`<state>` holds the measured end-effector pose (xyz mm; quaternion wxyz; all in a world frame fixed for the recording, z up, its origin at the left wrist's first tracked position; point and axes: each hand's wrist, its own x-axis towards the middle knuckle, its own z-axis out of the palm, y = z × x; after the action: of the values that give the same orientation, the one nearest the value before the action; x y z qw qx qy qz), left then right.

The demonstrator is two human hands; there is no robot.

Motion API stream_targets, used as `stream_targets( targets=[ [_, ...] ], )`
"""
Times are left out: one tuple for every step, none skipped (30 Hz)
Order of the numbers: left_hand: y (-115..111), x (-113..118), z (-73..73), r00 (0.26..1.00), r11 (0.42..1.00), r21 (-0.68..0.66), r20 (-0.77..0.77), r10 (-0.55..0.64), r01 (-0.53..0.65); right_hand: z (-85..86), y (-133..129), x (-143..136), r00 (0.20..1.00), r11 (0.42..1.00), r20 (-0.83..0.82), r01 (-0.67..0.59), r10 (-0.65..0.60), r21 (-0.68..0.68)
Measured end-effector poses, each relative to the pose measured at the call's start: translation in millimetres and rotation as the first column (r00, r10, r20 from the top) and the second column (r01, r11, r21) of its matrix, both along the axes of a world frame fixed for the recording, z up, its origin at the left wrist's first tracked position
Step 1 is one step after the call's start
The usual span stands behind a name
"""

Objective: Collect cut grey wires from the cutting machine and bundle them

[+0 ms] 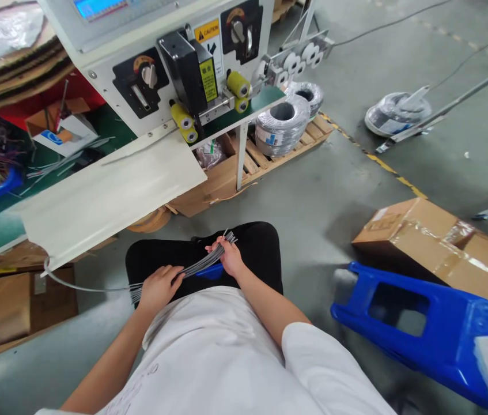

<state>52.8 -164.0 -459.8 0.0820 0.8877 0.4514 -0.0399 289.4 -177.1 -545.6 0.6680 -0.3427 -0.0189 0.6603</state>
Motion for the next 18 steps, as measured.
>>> stream_targets(
  targets=[
    [1.9, -7.1, 1.9, 1.0, 0.999, 0.013, -0.008, 0.03, -0.03, -0.9, -0.4, 0.1, 1.0, 1.0, 0.0, 0.004, -0.004, -0.001],
    [4.4, -16.5, 3.6, 0.997, 0.997, 0.031, -0.02, 0.07, -0.07, -1.9, -0.7, 0.4, 1.0, 1.0, -0.001, 0.01, -0.01, -0.005],
    [7.3, -27.7, 4.9, 0.992, 0.992, 0.047, -0.035, 0.122, -0.12, -2.9, -0.8, 0.6, 1.0, 1.0, -0.002, 0.016, -0.016, -0.01],
    [10.4, -40.4, 5.2, 0.983, 0.983, 0.054, -0.049, 0.176, -0.174, -3.8, -0.6, 0.9, 1.0, 1.0, -0.004, 0.022, -0.022, -0.017],
    [13.2, -53.7, 4.2, 0.971, 0.972, 0.048, -0.057, 0.233, -0.23, -4.7, 0.0, 1.0, 1.0, 0.999, -0.008, 0.028, -0.028, -0.023],
    [15.5, -67.1, 1.6, 0.956, 0.957, 0.032, -0.048, 0.289, -0.288, -5.4, 0.9, 1.0, 0.999, 0.999, -0.015, 0.035, -0.036, -0.029],
    [17.0, -79.8, -2.8, 0.939, 0.939, 0.003, -0.016, 0.343, -0.343, -5.9, 2.0, 0.8, 0.999, 0.999, -0.026, 0.044, -0.045, -0.031],
    [17.4, -91.1, -8.7, 0.915, 0.916, -0.032, 0.045, 0.4, -0.399, -6.2, 3.2, 0.5, 0.998, 0.998, -0.041, 0.053, -0.054, -0.029],
    [16.7, -100.6, -15.8, 0.883, 0.891, -0.065, 0.118, 0.455, -0.45, -6.3, 4.3, 0.1, 0.996, 0.998, -0.06, 0.061, -0.063, -0.023],
    [14.9, -107.9, -23.5, 0.843, 0.864, -0.09, 0.191, 0.503, -0.496, -6.2, 5.3, -0.3, 0.994, 0.998, -0.083, 0.067, -0.069, -0.015],
    [12.2, -112.9, -31.3, 0.798, 0.835, -0.102, 0.253, 0.547, -0.54, -6.0, 6.1, -0.6, 0.992, 0.998, -0.106, 0.07, -0.071, -0.006],
    [8.8, -115.9, -38.5, 0.754, 0.805, -0.104, 0.299, 0.586, -0.584, -5.8, 6.6, -0.8, 0.989, 0.998, -0.128, 0.07, -0.069, 0.003],
    [5.1, -117.3, -44.7, 0.715, 0.775, -0.101, 0.325, 0.619, -0.624, -5.5, 6.9, -0.9, 0.987, 0.998, -0.145, 0.068, -0.066, 0.007],
    [1.4, -117.5, -49.5, 0.69, 0.751, -0.094, 0.334, 0.643, -0.654, -5.3, 7.2, -0.8, 0.986, 0.998, -0.156, 0.065, -0.063, 0.006],
    [-1.8, -117.0, -52.7, 0.678, 0.738, -0.09, 0.333, 0.655, -0.669, -5.1, 7.4, -0.6, 0.985, 0.998, -0.16, 0.06, -0.059, 0.0],
    [-4.2, -116.4, -54.3, 0.674, 0.734, -0.09, 0.332, 0.659, -0.673, -5.1, 7.8, -0.4, 0.986, 0.999, -0.16, 0.053, -0.054, -0.01],
    [-5.6, -116.0, -54.5, 0.683, 0.74, -0.089, 0.326, 0.654, -0.666, -5.1, 8.2, -0.2, 0.987, 0.999, -0.156, 0.047, -0.049, -0.021],
    [-5.9, -115.7, -53.3, 0.702, 0.755, -0.084, 0.312, 0.64, -0.651, -5.1, 8.6, -0.1, 0.988, 0.999, -0.149, 0.044, -0.048, -0.031]
  ],
)
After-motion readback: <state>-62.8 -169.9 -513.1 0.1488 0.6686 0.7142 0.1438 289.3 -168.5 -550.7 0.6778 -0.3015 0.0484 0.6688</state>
